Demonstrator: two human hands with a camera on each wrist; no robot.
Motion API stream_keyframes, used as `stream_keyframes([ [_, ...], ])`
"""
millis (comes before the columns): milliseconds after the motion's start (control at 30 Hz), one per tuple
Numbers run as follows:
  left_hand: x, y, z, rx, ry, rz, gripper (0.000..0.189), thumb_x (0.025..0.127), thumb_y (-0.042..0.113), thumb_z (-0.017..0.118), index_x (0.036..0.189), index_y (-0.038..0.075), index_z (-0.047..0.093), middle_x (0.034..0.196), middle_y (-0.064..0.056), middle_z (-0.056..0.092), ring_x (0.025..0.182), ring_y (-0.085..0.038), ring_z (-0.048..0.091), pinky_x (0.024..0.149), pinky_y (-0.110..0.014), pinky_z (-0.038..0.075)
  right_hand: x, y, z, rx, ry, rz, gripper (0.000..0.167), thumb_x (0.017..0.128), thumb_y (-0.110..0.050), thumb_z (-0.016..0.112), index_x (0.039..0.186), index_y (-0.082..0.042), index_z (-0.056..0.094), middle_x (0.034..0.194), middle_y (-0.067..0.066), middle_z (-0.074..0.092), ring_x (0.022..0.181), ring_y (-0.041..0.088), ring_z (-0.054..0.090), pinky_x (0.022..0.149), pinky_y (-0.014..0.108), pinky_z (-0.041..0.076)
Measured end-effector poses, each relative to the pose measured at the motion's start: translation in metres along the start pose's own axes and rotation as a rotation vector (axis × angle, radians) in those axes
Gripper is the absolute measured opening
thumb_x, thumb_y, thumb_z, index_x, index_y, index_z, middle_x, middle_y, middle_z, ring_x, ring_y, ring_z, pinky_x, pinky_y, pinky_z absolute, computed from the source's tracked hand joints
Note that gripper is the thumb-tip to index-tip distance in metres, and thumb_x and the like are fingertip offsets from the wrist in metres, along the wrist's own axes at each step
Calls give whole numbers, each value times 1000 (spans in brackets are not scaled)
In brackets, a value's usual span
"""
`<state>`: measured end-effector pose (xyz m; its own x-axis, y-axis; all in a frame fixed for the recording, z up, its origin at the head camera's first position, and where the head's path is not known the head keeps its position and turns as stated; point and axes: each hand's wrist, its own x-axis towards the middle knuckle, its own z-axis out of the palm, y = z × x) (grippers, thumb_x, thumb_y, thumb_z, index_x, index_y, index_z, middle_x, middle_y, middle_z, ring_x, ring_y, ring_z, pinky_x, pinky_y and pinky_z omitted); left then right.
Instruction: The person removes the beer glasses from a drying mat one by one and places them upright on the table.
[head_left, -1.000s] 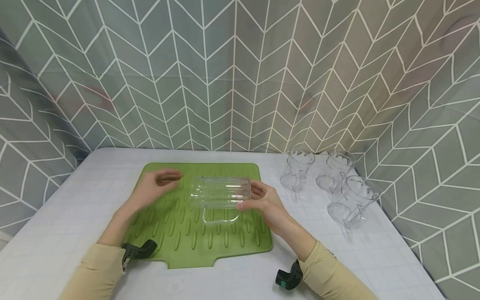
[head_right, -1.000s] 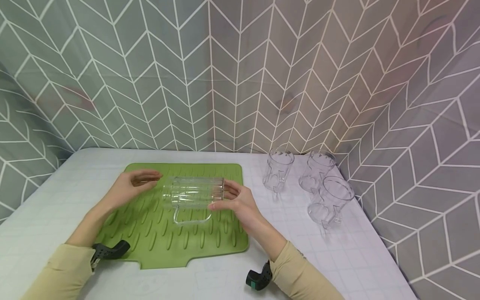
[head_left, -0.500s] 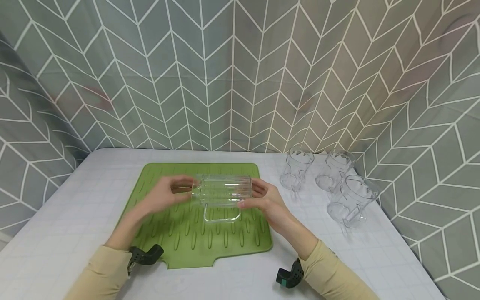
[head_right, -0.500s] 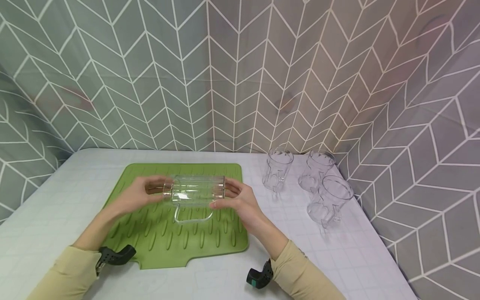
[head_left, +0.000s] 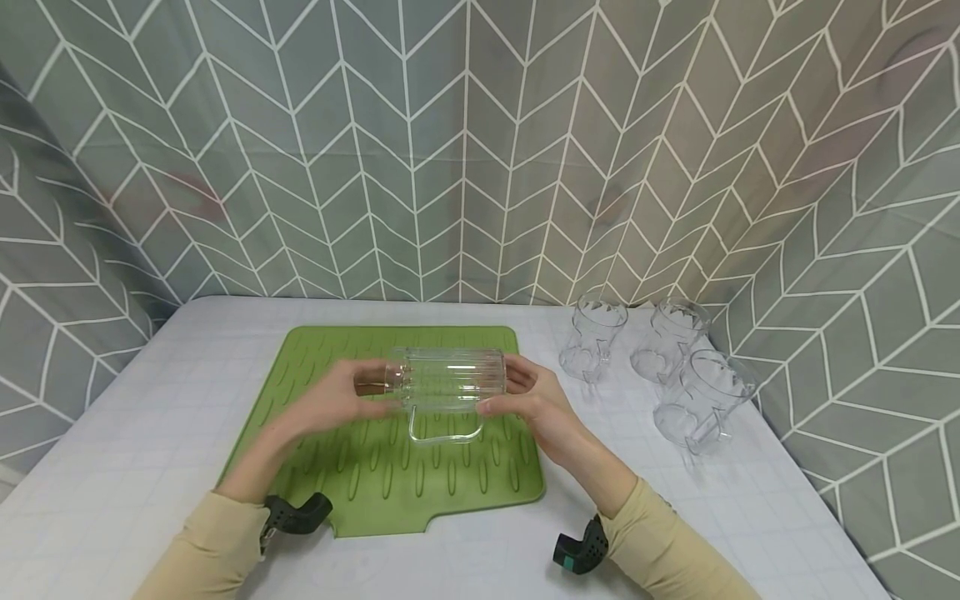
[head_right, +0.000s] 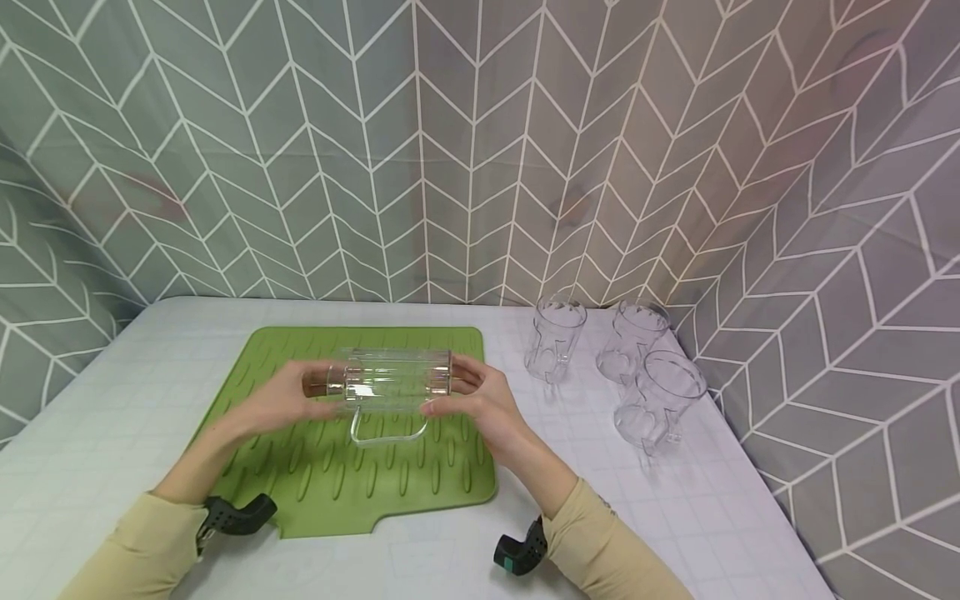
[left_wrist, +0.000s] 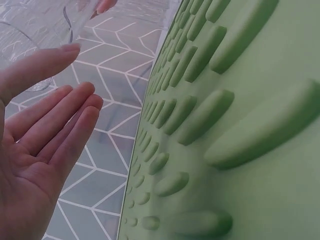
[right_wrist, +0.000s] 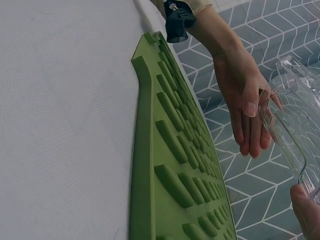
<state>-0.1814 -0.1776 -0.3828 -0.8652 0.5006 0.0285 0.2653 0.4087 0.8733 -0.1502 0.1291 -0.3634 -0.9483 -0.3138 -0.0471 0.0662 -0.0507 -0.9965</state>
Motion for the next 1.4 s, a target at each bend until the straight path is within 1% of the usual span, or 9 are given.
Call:
stream_keyframes([
  [100,0,1,1,-8,-12,-5,64,82,26,83,137,5,57,131,-16,65,120,-34,61,102,-43,54,0,0,0,-4,4,-1,81,74,-5,79,146,-5,44,138,17,56,121,22,59,112,41,41],
  [300,0,2,4,-17,-30,10,62,81,26,84,135,9,59,128,-13,67,118,-30,64,100,-42,55,0,0,-1,-5,7,-2,82,73,-6,79,147,-5,43,140,16,55,125,24,57,115,44,39],
  [667,0,3,3,6,-14,33,62,80,31,84,134,11,60,129,-9,67,118,-28,63,101,-38,55,-1,0,-2,-1,-3,4,83,75,-6,78,149,-4,40,141,16,53,127,24,55,117,45,37],
  [900,-1,3,1,20,-3,41,59,81,33,84,131,12,62,129,-5,67,119,-26,63,104,-40,52,-1,0,-3,17,-44,-7,79,77,-5,76,148,-5,40,137,15,56,120,23,61,110,38,45],
  [1000,-1,4,0,7,3,34,60,80,32,84,132,11,61,130,-6,66,120,-27,62,106,-44,51,0,0,-4,25,-61,-7,80,78,-5,76,149,-6,39,139,16,55,120,23,61,110,38,45],
  [1100,-2,4,-1,-16,8,32,61,81,30,84,133,9,60,131,-9,65,122,-30,61,107,-48,49,0,0,-4,29,-69,4,83,80,-7,75,151,-6,35,143,17,52,125,25,58,114,42,41],
  [1200,-3,6,-2,-43,10,55,59,82,26,83,133,7,60,131,-10,66,122,-31,61,107,-51,49,0,0,-4,35,-79,15,84,81,-7,75,153,-6,31,145,19,50,129,29,54,118,45,37],
  [1333,-3,7,-3,-79,13,89,54,82,21,82,131,8,62,130,-9,67,121,-29,62,107,-49,49,0,-1,-4,48,-94,15,84,81,-7,75,153,-5,31,145,23,48,133,36,49,119,46,34],
  [1400,-3,8,-3,-89,16,100,54,83,19,82,131,8,62,130,-10,67,120,-30,62,106,-48,51,0,-1,-4,49,-97,12,85,81,-7,76,152,-5,31,146,22,48,133,36,49,119,46,34],
])
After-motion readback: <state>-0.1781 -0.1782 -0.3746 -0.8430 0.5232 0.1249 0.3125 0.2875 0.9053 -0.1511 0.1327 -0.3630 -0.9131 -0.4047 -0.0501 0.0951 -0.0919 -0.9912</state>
